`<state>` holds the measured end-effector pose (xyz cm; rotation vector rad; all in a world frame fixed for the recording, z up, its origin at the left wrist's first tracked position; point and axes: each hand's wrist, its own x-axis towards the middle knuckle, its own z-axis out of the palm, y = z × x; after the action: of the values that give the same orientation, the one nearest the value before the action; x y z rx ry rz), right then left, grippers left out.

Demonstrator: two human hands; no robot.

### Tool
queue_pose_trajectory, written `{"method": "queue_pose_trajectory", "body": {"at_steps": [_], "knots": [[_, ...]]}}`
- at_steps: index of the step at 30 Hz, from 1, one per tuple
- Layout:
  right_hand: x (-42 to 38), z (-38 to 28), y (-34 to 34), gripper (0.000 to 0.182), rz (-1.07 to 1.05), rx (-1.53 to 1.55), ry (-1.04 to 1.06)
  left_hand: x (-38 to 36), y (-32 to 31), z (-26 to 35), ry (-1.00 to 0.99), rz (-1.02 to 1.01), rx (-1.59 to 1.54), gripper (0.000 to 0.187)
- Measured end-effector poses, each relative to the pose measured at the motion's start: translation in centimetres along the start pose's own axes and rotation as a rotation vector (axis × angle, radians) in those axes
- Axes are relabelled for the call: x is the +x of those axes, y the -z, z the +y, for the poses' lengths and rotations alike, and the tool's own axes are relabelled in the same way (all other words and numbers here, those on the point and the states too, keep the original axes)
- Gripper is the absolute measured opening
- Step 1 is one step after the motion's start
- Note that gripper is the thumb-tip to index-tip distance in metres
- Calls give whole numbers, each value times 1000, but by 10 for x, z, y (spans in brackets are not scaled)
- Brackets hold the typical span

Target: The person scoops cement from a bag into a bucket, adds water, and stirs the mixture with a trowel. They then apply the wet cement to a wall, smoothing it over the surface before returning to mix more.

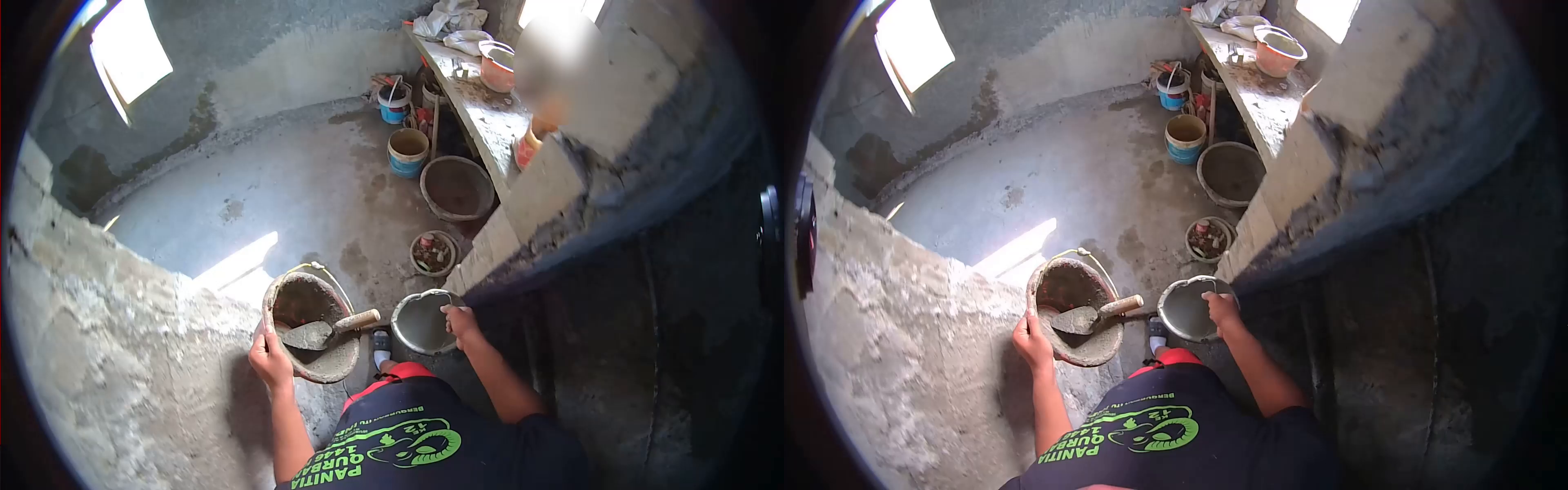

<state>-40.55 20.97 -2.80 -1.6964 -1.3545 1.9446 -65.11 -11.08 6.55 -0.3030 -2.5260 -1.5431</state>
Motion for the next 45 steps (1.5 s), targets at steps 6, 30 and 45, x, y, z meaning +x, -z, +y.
{"method": "queue_pose_trajectory", "body": {"at_steps": [6, 30, 45], "knots": [[65, -60, -77, 33, -13, -157, 80, 113, -29, 24, -50, -13, -51, 44], [239, -385, -172, 36, 609, -239, 211, 595, -389, 42, -389, -621, -26, 50], [314, -618, -24, 21, 856, -410, 447, 666, -685, 151, -112, -771, -429, 41]]}}
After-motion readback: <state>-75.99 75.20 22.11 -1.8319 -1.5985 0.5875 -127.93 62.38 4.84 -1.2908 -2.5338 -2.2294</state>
